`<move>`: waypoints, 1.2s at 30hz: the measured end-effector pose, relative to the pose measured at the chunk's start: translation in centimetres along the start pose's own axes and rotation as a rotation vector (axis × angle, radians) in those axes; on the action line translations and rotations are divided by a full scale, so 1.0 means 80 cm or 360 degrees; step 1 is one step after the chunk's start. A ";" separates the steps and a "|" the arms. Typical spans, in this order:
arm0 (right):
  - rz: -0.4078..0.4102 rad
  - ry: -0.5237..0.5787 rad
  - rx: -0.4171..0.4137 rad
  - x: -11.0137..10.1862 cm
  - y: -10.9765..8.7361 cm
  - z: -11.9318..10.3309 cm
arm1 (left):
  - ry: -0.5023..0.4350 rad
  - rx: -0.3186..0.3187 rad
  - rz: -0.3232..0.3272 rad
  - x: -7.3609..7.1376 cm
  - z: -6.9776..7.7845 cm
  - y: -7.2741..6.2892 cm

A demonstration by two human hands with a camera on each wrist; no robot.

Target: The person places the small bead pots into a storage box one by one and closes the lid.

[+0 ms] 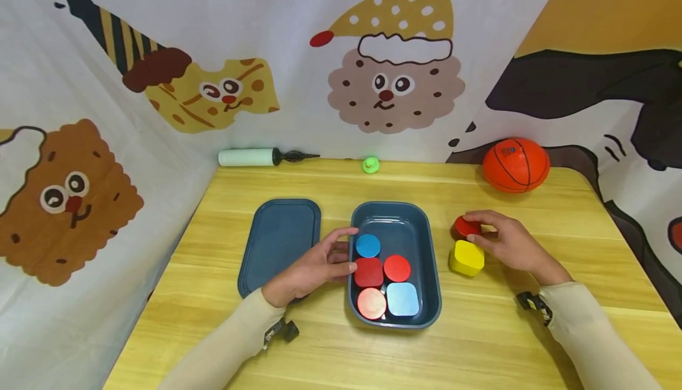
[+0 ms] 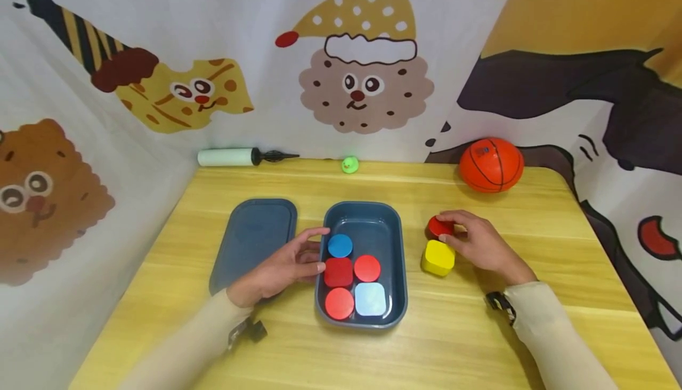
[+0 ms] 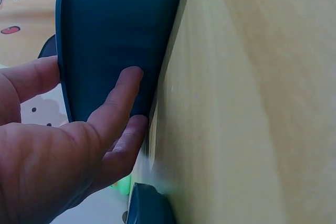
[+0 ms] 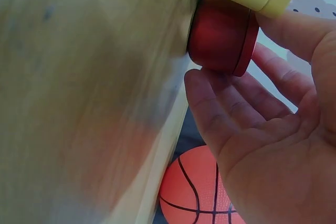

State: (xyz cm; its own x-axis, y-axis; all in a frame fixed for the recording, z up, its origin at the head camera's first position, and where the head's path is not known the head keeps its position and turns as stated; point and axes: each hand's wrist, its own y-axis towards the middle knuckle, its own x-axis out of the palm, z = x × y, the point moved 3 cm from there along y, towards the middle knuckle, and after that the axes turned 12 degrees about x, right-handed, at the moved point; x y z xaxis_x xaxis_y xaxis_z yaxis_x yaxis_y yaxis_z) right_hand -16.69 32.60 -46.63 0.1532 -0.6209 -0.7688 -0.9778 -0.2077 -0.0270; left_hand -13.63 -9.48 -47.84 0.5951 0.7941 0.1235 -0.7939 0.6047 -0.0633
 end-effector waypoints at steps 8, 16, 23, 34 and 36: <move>-0.0026 -0.0027 0.0001 0.000 0.001 -0.001 | -0.0005 -0.0004 0.0001 0.000 0.001 -0.002; 0.0023 -0.0088 -0.0015 -0.005 0.005 -0.011 | -0.0011 -0.0006 0.0004 0.000 0.002 -0.002; 0.0090 -0.0087 -0.0053 -0.011 0.008 -0.032 | -0.0011 -0.0008 0.0006 0.000 0.001 -0.001; 0.0120 -0.0027 -0.0178 -0.008 0.014 -0.069 | 0.0008 -0.0014 0.0012 0.001 0.001 -0.002; 0.0119 -0.0025 -0.0184 -0.005 0.016 -0.075 | 0.0006 -0.0013 0.0009 0.000 0.001 -0.002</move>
State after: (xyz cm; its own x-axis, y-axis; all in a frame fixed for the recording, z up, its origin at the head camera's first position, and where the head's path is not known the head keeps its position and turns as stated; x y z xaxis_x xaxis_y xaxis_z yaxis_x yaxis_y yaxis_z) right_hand -17.15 28.06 -42.49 0.0772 -0.6261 -0.7759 -0.9633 -0.2475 0.1038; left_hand -13.49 -9.60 -47.76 0.5909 0.7979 0.1191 -0.7964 0.6005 -0.0721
